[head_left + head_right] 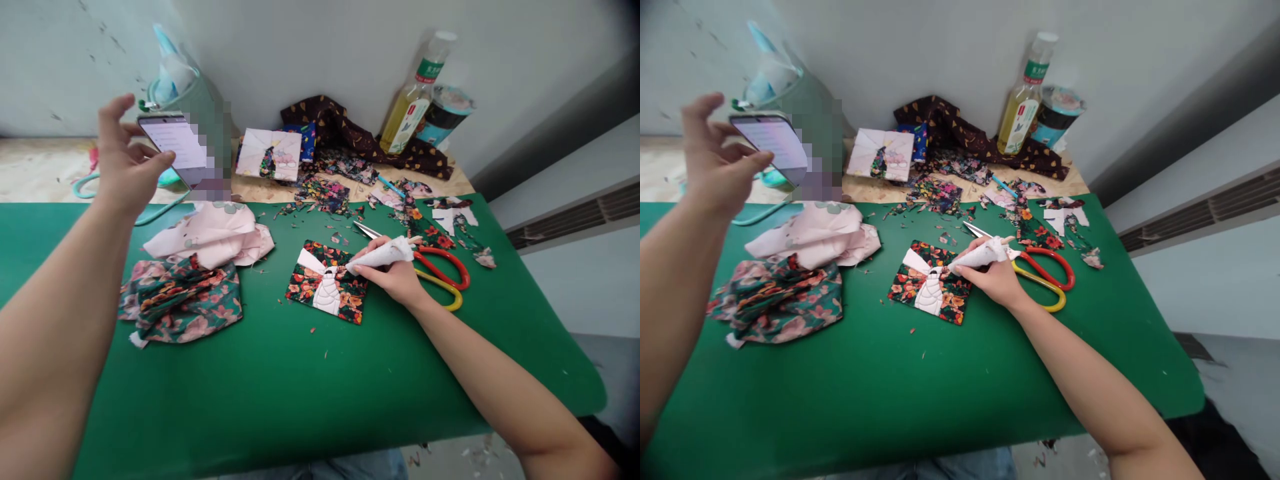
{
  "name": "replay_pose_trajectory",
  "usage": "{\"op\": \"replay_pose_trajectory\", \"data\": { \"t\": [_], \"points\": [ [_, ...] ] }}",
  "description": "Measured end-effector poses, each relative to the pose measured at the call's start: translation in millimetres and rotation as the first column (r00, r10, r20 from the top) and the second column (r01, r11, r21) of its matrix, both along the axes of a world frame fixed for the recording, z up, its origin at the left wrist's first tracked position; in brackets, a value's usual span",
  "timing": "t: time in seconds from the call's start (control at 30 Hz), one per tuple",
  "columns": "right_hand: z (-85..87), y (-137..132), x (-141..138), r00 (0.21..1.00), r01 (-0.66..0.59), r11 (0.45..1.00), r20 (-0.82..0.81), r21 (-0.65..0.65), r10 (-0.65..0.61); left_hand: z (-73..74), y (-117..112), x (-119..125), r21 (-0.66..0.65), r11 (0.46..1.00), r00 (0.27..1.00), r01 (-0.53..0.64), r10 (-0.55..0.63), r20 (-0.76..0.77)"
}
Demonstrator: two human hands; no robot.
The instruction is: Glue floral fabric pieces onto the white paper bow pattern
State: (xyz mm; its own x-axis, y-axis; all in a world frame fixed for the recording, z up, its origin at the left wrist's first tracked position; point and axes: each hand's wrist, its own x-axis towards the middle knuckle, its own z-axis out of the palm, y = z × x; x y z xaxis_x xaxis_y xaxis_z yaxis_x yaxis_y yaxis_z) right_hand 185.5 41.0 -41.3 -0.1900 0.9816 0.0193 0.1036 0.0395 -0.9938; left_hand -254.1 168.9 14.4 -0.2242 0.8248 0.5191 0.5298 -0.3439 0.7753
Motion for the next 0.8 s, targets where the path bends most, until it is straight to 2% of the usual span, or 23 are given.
{"op": "replay_pose_trajectory", "data": {
  "t": [0.17,0.33,0.5,0.8],
  "points": [
    [-1.4,0,1,1.0,-0.001,1.0,0.021,0.017,0.001,-1.2,1,-5,0.017,0.997,0.996,0.071,-0.07,-0.051],
    [-0.8,0,1,1.0,-0.008,1.0,0.026,0.017,0.007,-2.1,15,-7,0.094,0.995,0.998,0.041,-0.046,0.048],
    [-1.5,0,1,1.0,-0.015,0.999,-0.018,0.03,0.016,-0.6,23,-7,0.07,0.997,0.996,-0.02,0.014,0.084],
    [-3.3,0,2,1.0,-0.013,0.999,0.003,0.042,0.012,3.7,21,0,0.054,0.997,0.987,-0.055,0.046,0.157]
  ]
}}
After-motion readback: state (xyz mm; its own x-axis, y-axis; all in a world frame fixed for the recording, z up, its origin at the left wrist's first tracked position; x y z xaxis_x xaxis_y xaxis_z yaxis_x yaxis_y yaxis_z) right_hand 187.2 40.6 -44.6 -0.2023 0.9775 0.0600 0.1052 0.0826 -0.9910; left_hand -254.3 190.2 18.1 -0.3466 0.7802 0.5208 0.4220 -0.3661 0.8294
